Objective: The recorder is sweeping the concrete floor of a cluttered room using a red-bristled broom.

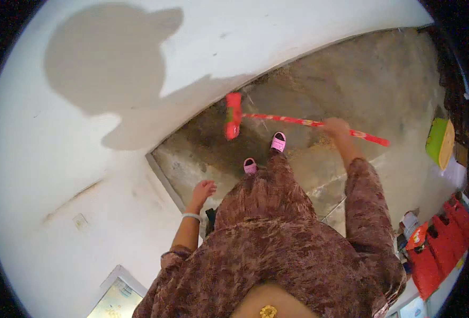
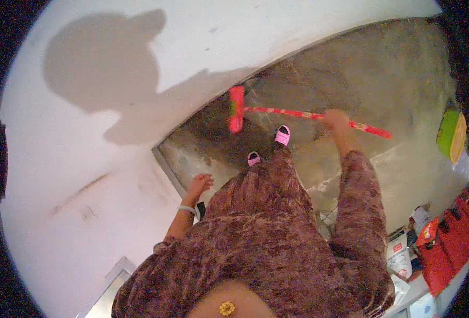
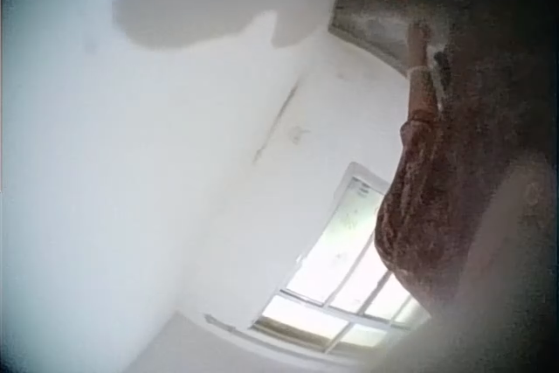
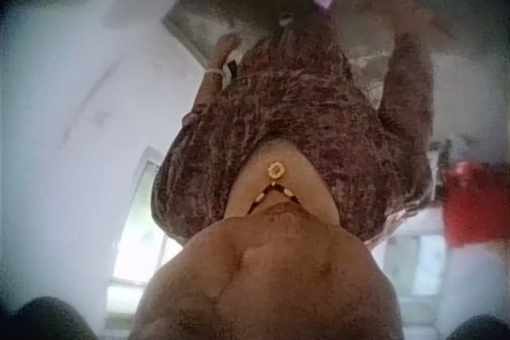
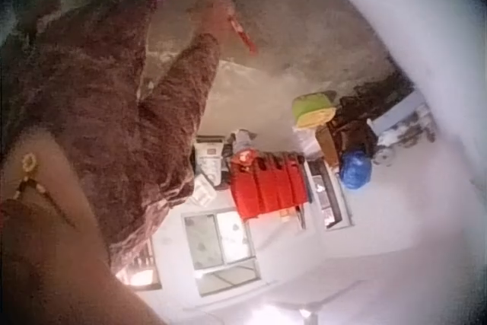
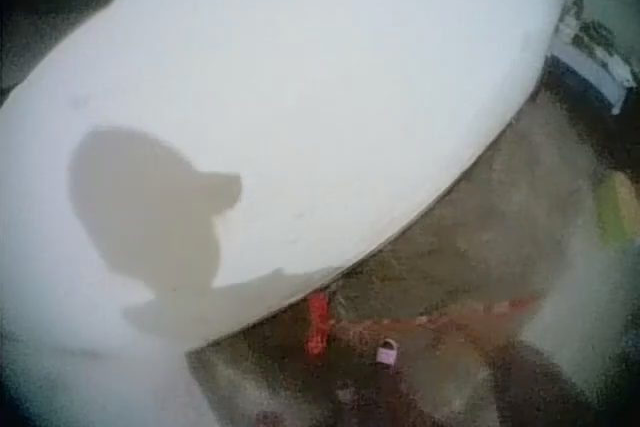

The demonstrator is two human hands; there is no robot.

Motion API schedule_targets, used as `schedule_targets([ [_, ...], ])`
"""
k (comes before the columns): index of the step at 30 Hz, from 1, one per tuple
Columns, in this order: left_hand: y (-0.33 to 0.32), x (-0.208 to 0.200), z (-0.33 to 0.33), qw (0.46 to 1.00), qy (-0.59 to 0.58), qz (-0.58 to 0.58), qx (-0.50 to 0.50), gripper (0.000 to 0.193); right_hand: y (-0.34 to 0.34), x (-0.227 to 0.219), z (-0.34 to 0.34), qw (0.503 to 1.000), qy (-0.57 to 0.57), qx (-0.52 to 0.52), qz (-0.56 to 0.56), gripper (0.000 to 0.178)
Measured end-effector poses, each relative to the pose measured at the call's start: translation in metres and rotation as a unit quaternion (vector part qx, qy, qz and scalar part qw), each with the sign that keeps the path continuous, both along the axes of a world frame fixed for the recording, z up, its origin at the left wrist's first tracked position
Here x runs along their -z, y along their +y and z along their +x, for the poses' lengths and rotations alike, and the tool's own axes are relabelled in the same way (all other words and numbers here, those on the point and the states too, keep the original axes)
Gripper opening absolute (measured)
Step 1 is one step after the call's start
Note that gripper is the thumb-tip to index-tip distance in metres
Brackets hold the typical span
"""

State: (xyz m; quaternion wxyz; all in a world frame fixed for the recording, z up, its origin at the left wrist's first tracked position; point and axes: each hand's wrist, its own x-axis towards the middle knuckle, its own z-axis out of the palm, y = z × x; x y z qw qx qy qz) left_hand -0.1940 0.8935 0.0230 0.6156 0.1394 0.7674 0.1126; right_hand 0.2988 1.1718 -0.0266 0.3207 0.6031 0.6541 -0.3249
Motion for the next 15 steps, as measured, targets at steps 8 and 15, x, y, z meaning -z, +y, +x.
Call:
schedule_targets([
  [8, 0.081, 0.007, 0.032, 0.997, -0.015, 0.026, 0.074, 0.032, -0.083, -0.007, 0.212, 0.997, -0.075, 0.008, 0.025, 0.036],
  [15, 0.112, 0.025, 0.02, 0.99, -0.001, 0.001, 0.143, 0.033, -0.182, -0.063, 0.242, 0.994, -0.107, 0.013, 0.009, 0.028],
])
